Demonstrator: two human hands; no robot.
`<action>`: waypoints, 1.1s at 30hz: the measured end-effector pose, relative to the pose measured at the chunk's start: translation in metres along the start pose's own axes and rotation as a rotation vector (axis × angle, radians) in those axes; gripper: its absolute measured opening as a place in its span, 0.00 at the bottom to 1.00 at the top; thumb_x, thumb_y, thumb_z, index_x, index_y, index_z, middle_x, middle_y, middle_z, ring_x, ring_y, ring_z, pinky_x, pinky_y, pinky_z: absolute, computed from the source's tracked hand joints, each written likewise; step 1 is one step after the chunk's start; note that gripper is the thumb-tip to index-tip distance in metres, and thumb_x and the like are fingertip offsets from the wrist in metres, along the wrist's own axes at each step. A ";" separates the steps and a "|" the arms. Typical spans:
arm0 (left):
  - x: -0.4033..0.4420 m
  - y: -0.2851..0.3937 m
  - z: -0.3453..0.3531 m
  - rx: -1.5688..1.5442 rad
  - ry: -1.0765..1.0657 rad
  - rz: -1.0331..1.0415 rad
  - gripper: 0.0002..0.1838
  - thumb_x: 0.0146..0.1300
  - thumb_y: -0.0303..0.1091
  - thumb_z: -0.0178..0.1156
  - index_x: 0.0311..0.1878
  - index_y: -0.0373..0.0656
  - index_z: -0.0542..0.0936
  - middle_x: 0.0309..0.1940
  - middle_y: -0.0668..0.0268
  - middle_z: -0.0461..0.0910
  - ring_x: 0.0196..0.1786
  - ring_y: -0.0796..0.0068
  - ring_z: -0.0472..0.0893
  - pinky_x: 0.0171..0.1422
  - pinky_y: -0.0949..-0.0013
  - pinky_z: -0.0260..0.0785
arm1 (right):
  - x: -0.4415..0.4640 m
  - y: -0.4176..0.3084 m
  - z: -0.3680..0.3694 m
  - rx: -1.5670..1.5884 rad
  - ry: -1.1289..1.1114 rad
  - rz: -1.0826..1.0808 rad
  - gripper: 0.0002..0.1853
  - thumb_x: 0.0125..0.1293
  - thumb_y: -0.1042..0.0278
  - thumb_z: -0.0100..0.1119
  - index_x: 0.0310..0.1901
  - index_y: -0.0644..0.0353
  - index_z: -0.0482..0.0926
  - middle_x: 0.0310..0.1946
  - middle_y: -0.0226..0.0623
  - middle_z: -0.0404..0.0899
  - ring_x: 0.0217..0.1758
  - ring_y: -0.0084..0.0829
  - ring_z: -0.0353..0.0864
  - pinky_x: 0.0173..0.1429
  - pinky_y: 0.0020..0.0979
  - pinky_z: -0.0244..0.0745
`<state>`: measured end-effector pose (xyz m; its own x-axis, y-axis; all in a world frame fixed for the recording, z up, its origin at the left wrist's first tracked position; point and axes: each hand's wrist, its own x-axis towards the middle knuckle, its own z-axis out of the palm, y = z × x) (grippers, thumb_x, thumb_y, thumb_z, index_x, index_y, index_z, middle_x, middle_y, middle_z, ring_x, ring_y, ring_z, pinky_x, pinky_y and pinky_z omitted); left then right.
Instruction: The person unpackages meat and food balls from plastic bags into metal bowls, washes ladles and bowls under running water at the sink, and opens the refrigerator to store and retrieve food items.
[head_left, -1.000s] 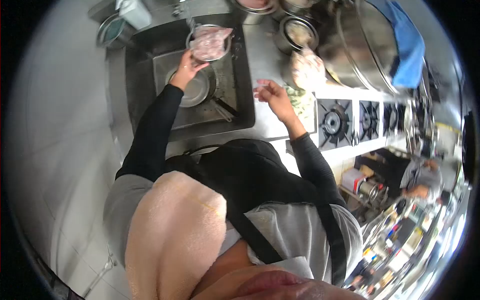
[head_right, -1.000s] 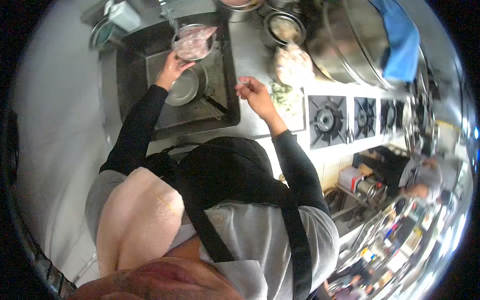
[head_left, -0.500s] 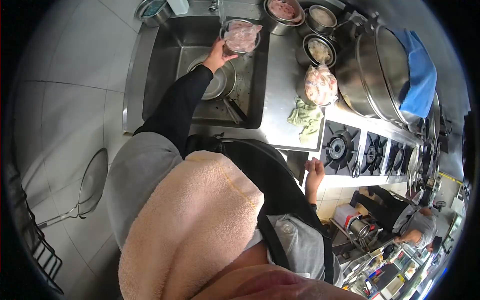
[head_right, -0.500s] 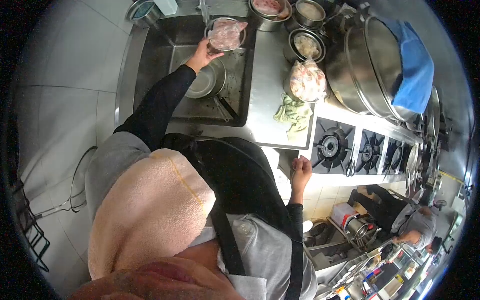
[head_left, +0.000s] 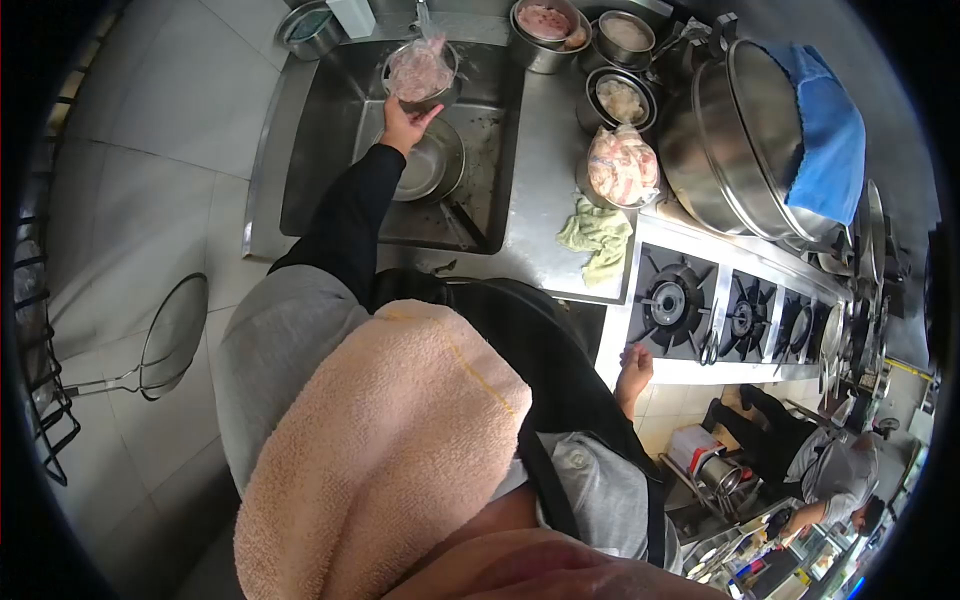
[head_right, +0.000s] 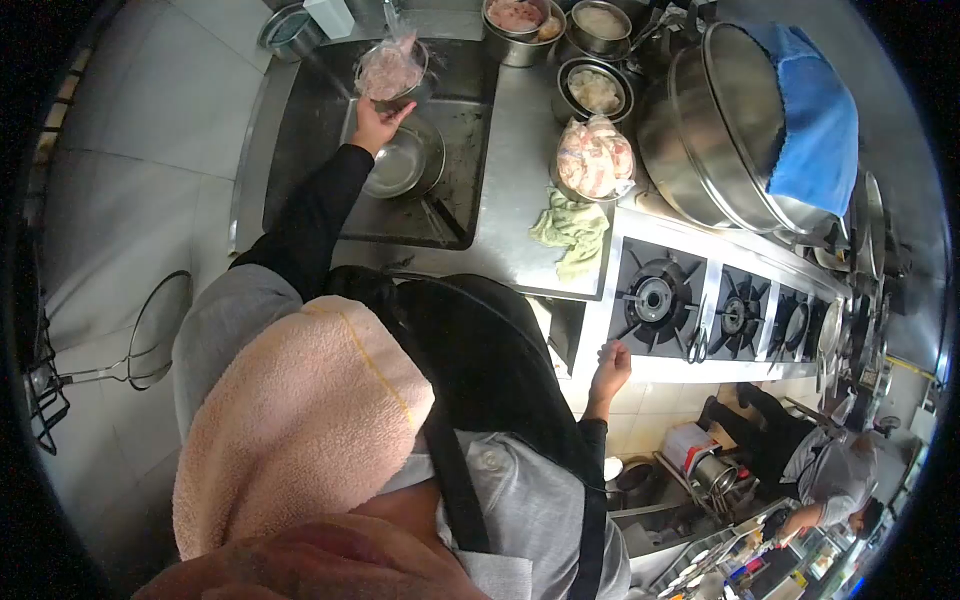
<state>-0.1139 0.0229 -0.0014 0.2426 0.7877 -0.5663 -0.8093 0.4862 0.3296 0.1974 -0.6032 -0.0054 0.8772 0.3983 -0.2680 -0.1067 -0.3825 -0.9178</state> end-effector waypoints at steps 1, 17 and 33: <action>0.003 0.002 -0.003 0.006 -0.025 0.017 0.26 0.69 0.46 0.53 0.67 0.47 0.68 0.65 0.57 0.66 0.69 0.50 0.66 0.73 0.37 0.62 | 0.003 0.001 0.000 -0.010 -0.011 0.005 0.08 0.74 0.67 0.56 0.43 0.64 0.78 0.31 0.30 0.80 0.32 0.20 0.77 0.37 0.22 0.73; 0.041 -0.006 -0.024 0.244 -0.242 0.085 0.22 0.68 0.41 0.52 0.63 0.44 0.72 0.60 0.57 0.73 0.64 0.52 0.71 0.69 0.37 0.66 | 0.012 -0.007 0.027 0.010 -0.082 -0.034 0.07 0.72 0.71 0.56 0.46 0.66 0.77 0.33 0.34 0.81 0.34 0.23 0.79 0.39 0.24 0.76; 0.006 -0.028 0.046 0.491 -0.160 -0.079 0.24 0.70 0.46 0.52 0.66 0.48 0.69 0.62 0.55 0.69 0.64 0.52 0.72 0.69 0.40 0.70 | 0.009 -0.109 0.106 -0.372 -0.179 -0.367 0.08 0.68 0.70 0.62 0.43 0.66 0.81 0.31 0.43 0.82 0.30 0.25 0.78 0.37 0.29 0.73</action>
<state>-0.0649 0.0312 0.0211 0.4021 0.7710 -0.4938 -0.4488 0.6361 0.6277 0.1674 -0.4688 0.0614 0.7291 0.6840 -0.0248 0.3924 -0.4474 -0.8037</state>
